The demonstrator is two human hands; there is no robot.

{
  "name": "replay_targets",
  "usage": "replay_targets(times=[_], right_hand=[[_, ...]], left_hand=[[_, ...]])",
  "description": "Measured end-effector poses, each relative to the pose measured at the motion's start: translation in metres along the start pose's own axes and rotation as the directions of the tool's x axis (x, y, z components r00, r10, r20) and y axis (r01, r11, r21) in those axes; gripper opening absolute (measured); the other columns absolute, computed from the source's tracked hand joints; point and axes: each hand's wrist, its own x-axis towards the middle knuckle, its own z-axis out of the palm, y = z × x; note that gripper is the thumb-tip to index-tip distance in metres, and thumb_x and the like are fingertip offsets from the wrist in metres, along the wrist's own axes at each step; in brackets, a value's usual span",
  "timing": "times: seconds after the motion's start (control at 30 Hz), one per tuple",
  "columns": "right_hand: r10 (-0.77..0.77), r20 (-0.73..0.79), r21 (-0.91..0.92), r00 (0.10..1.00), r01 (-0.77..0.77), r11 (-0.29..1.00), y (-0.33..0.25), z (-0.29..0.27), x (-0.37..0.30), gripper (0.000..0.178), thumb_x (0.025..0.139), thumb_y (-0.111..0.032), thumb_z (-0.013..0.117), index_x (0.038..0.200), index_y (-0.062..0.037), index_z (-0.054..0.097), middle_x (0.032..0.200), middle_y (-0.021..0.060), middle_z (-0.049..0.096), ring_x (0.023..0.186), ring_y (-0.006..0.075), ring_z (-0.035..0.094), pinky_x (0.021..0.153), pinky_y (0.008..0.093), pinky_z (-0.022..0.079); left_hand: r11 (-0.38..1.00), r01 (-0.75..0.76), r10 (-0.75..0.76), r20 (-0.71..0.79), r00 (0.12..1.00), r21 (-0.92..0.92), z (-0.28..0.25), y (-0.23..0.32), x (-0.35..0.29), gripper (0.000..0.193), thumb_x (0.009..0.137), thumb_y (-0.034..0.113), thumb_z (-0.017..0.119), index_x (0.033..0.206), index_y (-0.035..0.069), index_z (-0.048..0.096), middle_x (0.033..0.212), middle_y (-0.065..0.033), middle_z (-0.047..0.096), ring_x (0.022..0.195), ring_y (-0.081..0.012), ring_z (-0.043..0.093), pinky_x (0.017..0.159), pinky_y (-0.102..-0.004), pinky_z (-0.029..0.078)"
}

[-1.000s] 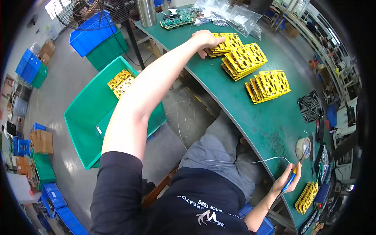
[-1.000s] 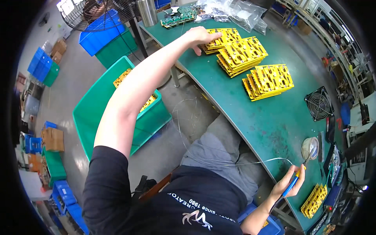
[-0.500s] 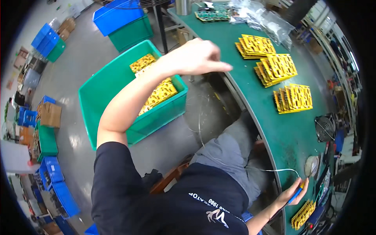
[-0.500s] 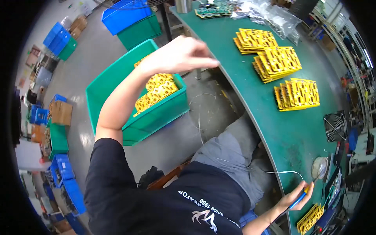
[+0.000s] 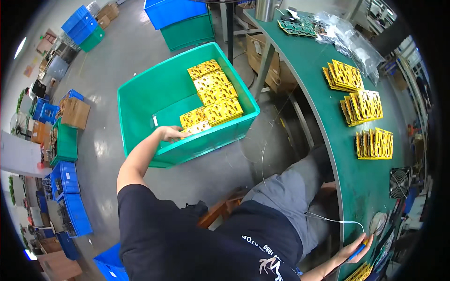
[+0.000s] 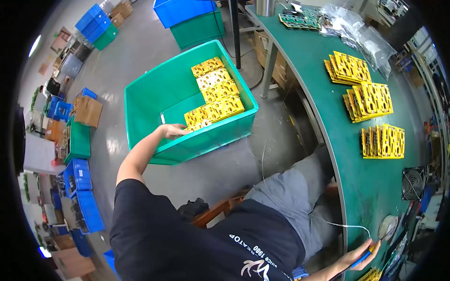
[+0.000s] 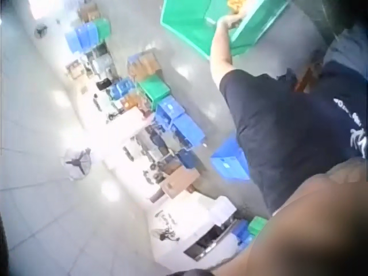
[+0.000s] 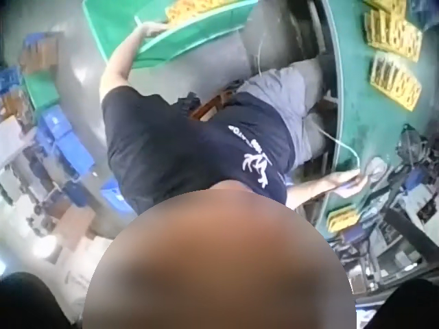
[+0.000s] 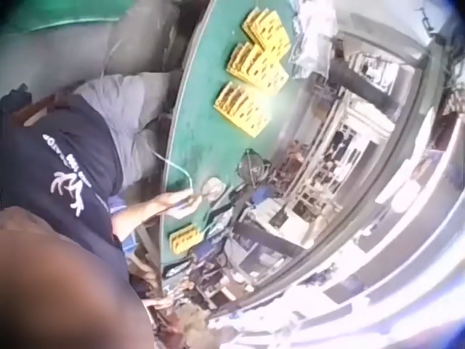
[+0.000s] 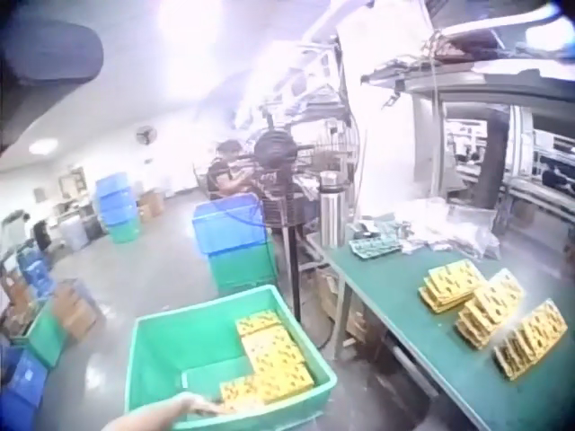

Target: The person solders components onto yellow printed circuit boards (PCBs) using a soldering iron and solder tin.

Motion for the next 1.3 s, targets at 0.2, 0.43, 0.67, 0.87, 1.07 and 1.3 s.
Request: replay_targets(times=[0.2, 0.43, 0.67, 0.87, 1.07, 1.3], right_hand=[[-0.063, 0.011, -0.064, 0.998, 0.063, 0.996, 0.009, -0.001, 0.005, 0.032, 0.102, -0.009, 0.07, 0.131, 0.0051, 0.068, 0.125, 0.0165, 0.072, 0.107, 0.0217, 0.069, 0.096, 0.0327, 0.055], [-0.08, 0.001, 0.011, 0.997, 0.08, 0.997, 0.02, 0.001, 0.007, 0.033, 0.101, -0.007, 0.071, 0.13, 0.0063, 0.068, 0.125, 0.0171, 0.072, 0.109, 0.0222, 0.068, 0.097, 0.033, 0.056], [-0.088, 0.013, -0.025, 0.996, 0.088, 0.996, 0.013, 0.003, 0.007, 0.033, 0.101, -0.007, 0.071, 0.131, 0.0061, 0.067, 0.127, 0.0174, 0.071, 0.111, 0.0225, 0.068, 0.098, 0.0329, 0.056], [-0.111, -0.012, 0.009, 0.994, 0.111, 0.994, 0.016, 0.0, 0.006, 0.034, 0.102, -0.008, 0.07, 0.132, 0.0059, 0.067, 0.129, 0.0177, 0.07, 0.11, 0.0222, 0.068, 0.098, 0.0323, 0.055], [-0.101, 0.015, -0.016, 0.995, 0.101, 0.995, 0.013, 0.002, 0.007, 0.033, 0.102, -0.009, 0.07, 0.132, 0.0057, 0.067, 0.128, 0.0173, 0.07, 0.11, 0.0227, 0.068, 0.099, 0.0329, 0.055], [-0.094, -0.021, -0.032, 0.995, 0.093, 0.995, 0.011, 0.002, 0.004, 0.032, 0.102, -0.009, 0.07, 0.13, 0.0058, 0.068, 0.126, 0.0166, 0.071, 0.108, 0.0224, 0.068, 0.097, 0.0329, 0.055]], left_hand=[[0.837, 0.011, 0.104, 0.179, 0.978, -0.547, 0.015, 0.001, 0.009, 0.076, 0.083, 0.036, 0.093, 0.144, 0.011, 0.055, 0.132, -0.0053, 0.069, 0.12, -0.0156, 0.065, 0.098, -0.038, 0.056], [0.758, 0.066, 0.086, 0.2, 0.976, -0.649, 0.022, 0.001, 0.009, 0.074, 0.082, 0.024, 0.093, 0.142, 0.006, 0.054, 0.132, -0.0072, 0.069, 0.119, -0.0186, 0.067, 0.099, -0.0368, 0.057], [0.738, -0.039, 0.122, 0.075, 0.99, -0.673, 0.023, -0.016, 0.026, 0.072, 0.083, 0.021, 0.093, 0.142, 0.007, 0.054, 0.134, -0.0057, 0.069, 0.121, -0.0186, 0.067, 0.099, -0.0354, 0.057], [0.715, -0.022, 0.15, 0.123, 0.981, -0.698, 0.022, 0.006, 0.006, 0.059, 0.084, 0.019, 0.092, 0.133, 0.006, 0.062, 0.126, -0.0064, 0.074, 0.114, -0.0197, 0.071, 0.097, -0.0364, 0.059], [0.706, 0.006, 0.158, 0.166, 0.973, -0.708, 0.007, -0.011, 0.014, 0.045, 0.089, 0.027, 0.088, 0.125, 0.008, 0.069, 0.123, -0.007, 0.076, 0.106, -0.017, 0.074, 0.086, -0.0343, 0.061], [0.742, -0.049, 0.158, 0.104, 0.982, -0.668, 0.006, 0.006, 0.002, 0.052, 0.09, 0.036, 0.086, 0.132, 0.014, 0.065, 0.122, -0.0023, 0.076, 0.104, -0.0149, 0.075, 0.083, -0.0315, 0.061]])
